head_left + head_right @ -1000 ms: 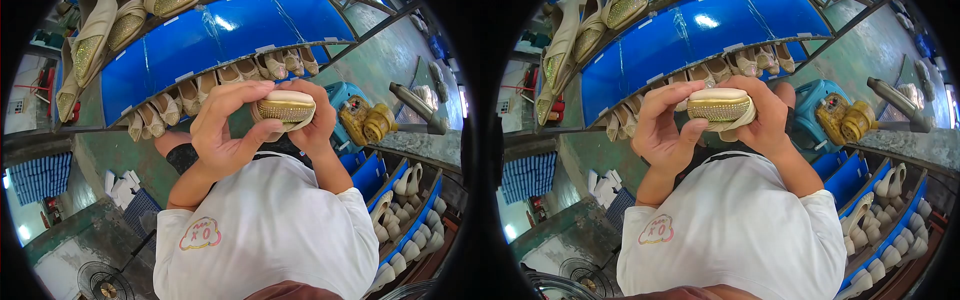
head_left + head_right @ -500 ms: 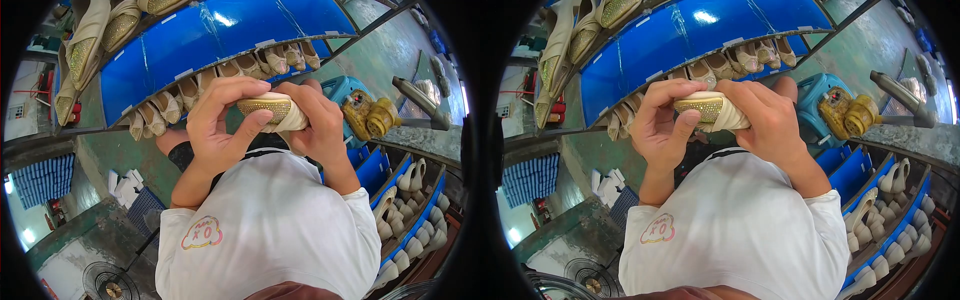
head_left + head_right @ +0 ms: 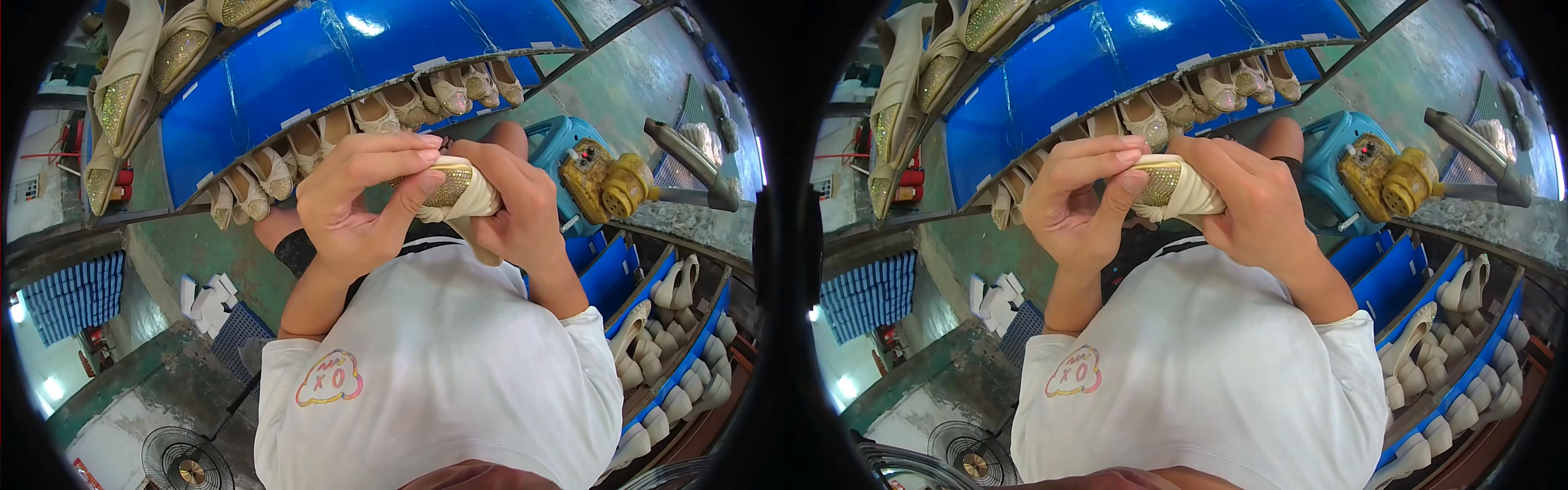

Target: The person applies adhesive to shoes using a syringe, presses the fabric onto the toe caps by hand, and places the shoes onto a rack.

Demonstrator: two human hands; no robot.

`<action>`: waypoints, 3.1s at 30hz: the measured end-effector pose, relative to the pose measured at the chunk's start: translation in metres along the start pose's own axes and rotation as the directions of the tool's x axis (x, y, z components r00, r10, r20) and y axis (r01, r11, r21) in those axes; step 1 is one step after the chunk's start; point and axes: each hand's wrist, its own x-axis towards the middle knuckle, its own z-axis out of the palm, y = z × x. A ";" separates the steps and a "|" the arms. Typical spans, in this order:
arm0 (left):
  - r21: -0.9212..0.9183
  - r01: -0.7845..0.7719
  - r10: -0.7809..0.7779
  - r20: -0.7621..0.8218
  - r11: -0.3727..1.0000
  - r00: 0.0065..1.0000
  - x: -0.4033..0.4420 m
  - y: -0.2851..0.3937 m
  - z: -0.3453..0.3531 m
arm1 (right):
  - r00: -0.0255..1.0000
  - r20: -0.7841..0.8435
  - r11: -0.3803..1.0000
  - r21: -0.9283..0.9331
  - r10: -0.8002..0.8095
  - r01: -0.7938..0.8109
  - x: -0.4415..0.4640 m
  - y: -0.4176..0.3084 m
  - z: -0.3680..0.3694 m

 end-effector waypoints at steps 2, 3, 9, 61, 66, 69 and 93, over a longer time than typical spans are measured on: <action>-0.077 0.107 -0.106 0.025 0.991 0.994 -0.002 0.000 0.000 | 1.000 -0.001 0.999 0.034 0.017 -0.017 -0.001 0.002 -0.001; -0.113 0.161 -0.157 0.041 0.980 0.987 -0.003 -0.001 0.000 | 0.999 0.005 0.998 0.058 0.033 -0.033 -0.001 0.003 -0.002; -0.496 0.423 -0.290 0.324 0.759 0.901 -0.004 -0.023 0.005 | 0.976 0.174 0.844 0.495 0.134 -0.204 0.002 0.025 -0.005; 0.281 0.312 -0.403 0.378 0.908 0.833 -0.044 -0.001 -0.017 | 0.928 -0.097 0.536 0.835 0.361 -0.122 -0.017 0.034 0.005; 0.140 0.481 -0.486 0.467 0.866 0.739 -0.046 -0.003 -0.030 | 0.920 0.081 0.307 0.928 0.382 -0.210 -0.022 0.037 -0.005; -0.141 0.651 -0.524 0.481 0.746 0.703 -0.068 -0.021 -0.034 | 0.885 0.191 0.176 0.941 0.426 -0.288 -0.021 0.030 -0.010; -0.492 0.870 -0.513 0.738 0.035 0.438 -0.053 -0.020 0.008 | 0.953 -0.154 0.965 -0.017 -0.263 0.263 -0.068 -0.028 -0.011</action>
